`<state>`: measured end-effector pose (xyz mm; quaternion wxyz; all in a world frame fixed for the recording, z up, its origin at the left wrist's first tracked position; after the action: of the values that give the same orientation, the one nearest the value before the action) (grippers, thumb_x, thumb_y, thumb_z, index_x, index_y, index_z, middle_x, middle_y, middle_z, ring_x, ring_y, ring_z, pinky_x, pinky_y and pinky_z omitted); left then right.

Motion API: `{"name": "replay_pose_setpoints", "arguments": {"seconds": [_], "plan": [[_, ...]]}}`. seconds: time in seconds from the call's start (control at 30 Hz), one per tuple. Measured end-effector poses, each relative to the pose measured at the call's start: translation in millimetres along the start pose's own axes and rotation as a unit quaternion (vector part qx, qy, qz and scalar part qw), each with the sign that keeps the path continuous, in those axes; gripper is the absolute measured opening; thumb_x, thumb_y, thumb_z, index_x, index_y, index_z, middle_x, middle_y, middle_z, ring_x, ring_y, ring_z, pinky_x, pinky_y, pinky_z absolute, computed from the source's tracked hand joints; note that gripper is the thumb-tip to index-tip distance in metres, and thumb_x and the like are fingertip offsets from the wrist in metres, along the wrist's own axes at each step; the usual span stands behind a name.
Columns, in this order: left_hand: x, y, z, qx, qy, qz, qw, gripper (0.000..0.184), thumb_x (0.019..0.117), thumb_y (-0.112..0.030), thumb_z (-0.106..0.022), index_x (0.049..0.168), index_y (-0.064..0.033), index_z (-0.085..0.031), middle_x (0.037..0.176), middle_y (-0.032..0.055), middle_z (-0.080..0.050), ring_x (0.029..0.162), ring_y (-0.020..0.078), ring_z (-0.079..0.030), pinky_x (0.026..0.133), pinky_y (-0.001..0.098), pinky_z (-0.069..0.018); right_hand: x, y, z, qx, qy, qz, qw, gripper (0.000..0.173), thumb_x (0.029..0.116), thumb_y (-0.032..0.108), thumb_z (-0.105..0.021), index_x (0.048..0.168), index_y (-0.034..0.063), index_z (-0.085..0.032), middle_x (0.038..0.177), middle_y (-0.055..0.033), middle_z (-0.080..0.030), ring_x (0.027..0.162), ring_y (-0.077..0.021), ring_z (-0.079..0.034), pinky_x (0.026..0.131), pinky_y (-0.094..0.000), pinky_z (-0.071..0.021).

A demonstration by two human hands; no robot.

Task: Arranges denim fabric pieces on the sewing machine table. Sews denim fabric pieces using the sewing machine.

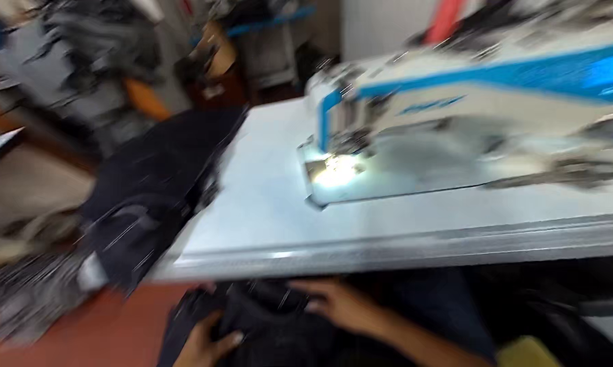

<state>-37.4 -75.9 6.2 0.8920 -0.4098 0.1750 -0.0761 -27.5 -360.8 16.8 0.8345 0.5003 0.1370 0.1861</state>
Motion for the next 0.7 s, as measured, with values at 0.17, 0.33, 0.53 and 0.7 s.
{"name": "replay_pose_setpoints", "arguments": {"seconds": [0.17, 0.33, 0.53, 0.7], "plan": [[-45.2, 80.3, 1.1, -0.219, 0.061, 0.088, 0.97, 0.02, 0.0895, -0.013, -0.073, 0.107, -0.0043, -0.07, 0.096, -0.0018, -0.075, 0.089, 0.0068, -0.071, 0.085, 0.0313, -0.06, 38.3, -33.9, -12.4, 0.149, 0.082, -0.054, 0.984, 0.032, 0.0999, 0.016, -0.064, 0.131, 0.0107, -0.068, 0.133, -0.0032, -0.068, 0.126, -0.0126, -0.061, 0.111, -0.0361, -0.0465], [-145.5, 18.5, 116.1, 0.005, -0.131, 0.047, 0.99, 0.018, 0.0969, -0.01, -0.064, 0.105, 0.0031, -0.073, 0.1, 0.0052, -0.076, 0.091, 0.0055, -0.071, 0.087, 0.0312, -0.0604, 26.8, 62.1, -65.6, 0.257, 0.215, 0.02, 0.942, 0.03, 0.1016, 0.007, -0.056, 0.13, 0.0035, -0.066, 0.133, -0.0107, -0.065, 0.123, -0.0171, -0.061, 0.107, -0.0371, -0.0476], [-135.2, -44.6, 190.2, 0.154, -0.17, -0.051, 0.972, 0.021, 0.1002, -0.021, -0.064, 0.105, -0.0049, -0.076, 0.105, -0.0009, -0.077, 0.098, 0.0007, -0.07, 0.092, 0.0271, -0.0584, 39.3, 67.8, -77.8, 0.453, 0.173, -0.069, 0.872, 0.029, 0.1007, 0.009, -0.056, 0.128, 0.0093, -0.066, 0.126, 0.0004, -0.066, 0.113, -0.0067, -0.062, 0.097, -0.0293, -0.0522], [39.7, 55.9, 99.2, 0.034, -0.221, -0.033, 0.974, 0.02, 0.0956, -0.007, -0.065, 0.105, 0.0073, -0.074, 0.102, 0.0131, -0.076, 0.098, 0.0128, -0.073, 0.094, 0.033, -0.0585, 34.7, -73.4, -4.9, 0.151, -0.034, -0.306, 0.939, 0.048, 0.1007, 0.016, -0.064, 0.141, -0.0081, -0.052, 0.144, -0.0226, -0.055, 0.138, -0.0254, -0.049, 0.117, -0.0379, -0.0369]]}}
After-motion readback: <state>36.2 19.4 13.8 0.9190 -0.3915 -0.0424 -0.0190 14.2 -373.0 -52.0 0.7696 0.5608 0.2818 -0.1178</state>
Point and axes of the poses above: each hand's wrist, its own x-axis towards the middle knuckle, its own z-axis out of the back of the hand, y = z × x, the point moved 10 cm from there along x, towards the middle knuckle
